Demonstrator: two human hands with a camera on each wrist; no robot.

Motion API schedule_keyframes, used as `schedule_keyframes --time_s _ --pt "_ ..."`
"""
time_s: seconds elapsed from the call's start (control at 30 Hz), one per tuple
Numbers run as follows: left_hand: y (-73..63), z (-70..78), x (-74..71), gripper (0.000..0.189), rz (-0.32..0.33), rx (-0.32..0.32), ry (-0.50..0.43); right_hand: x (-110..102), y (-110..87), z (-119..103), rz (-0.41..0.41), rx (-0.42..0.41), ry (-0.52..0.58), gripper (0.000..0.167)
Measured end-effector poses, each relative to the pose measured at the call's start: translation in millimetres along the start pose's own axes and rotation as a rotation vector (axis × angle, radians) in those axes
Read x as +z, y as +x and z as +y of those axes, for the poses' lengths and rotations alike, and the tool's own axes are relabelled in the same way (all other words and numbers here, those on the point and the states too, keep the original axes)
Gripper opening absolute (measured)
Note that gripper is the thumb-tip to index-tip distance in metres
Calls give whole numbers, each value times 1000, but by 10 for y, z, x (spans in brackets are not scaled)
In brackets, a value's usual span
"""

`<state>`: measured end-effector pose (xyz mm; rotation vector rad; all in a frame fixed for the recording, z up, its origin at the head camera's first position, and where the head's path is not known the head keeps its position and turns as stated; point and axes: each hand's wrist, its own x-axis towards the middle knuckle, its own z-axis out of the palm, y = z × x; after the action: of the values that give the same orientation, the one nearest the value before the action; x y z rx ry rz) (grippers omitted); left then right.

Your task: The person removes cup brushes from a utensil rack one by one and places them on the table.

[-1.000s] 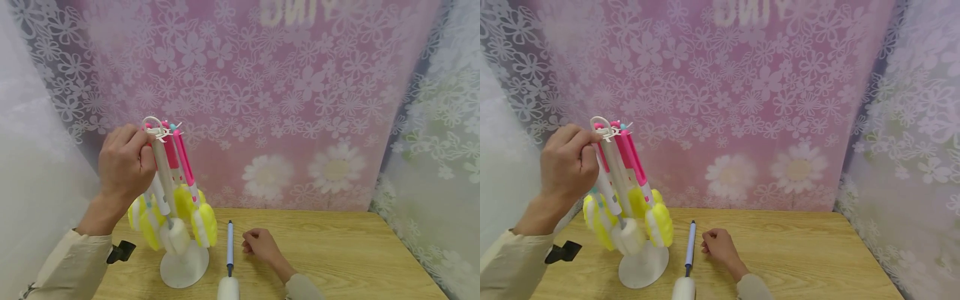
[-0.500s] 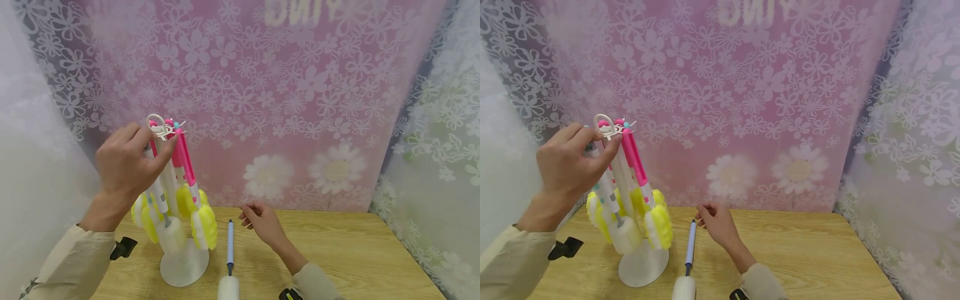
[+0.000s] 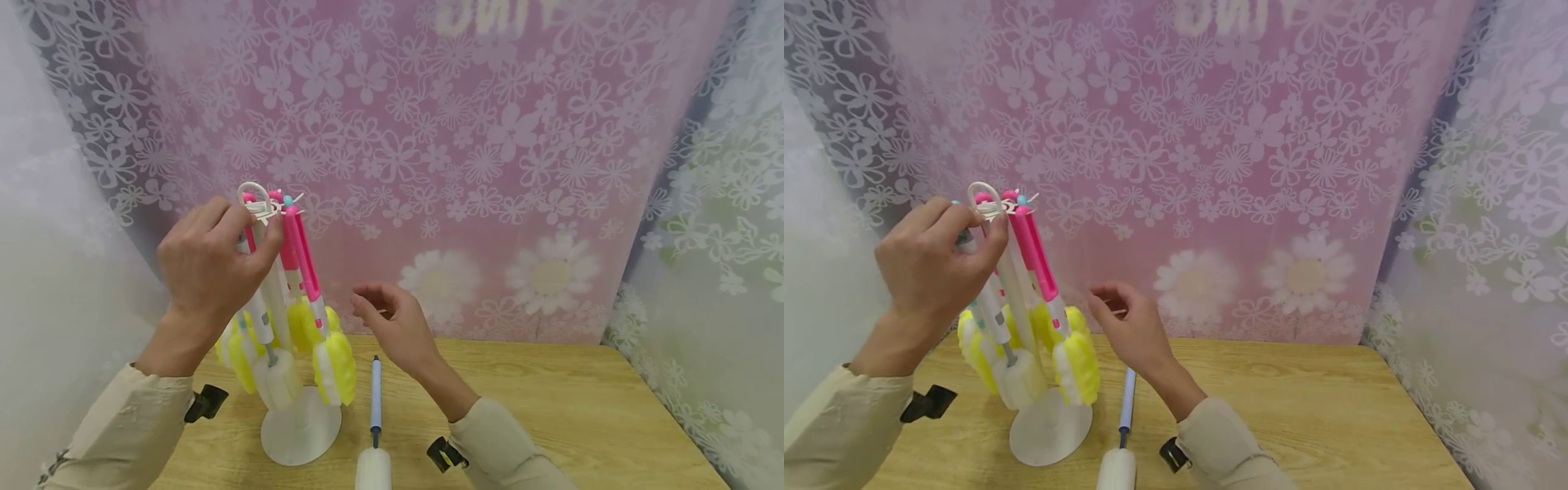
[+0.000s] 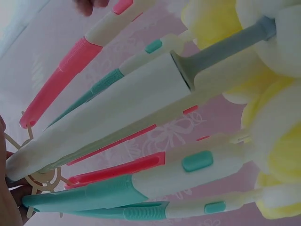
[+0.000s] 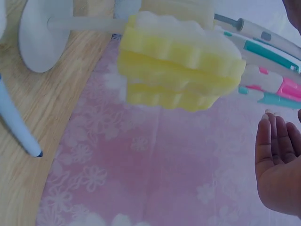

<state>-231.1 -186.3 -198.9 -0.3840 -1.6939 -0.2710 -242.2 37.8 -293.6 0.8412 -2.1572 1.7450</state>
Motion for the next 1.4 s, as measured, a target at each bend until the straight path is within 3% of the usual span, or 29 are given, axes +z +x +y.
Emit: schedule_keyframes --time_s 0.23,0.53,0.93,1.2,1.4 --pt "-10 -9 10 41 8 2 7 250 185 -121 -9 -47 26 32" --pt "19 3 14 45 8 9 25 396 265 -156 9 -5 11 36" --pt "11 3 27 40 39 3 33 421 300 -204 9 9 -44 31" --pt "2 8 39 39 32 3 25 346 259 -204 9 -8 32 26" --pt "5 -12 47 39 68 -8 20 207 229 -200 59 -23 56 21"
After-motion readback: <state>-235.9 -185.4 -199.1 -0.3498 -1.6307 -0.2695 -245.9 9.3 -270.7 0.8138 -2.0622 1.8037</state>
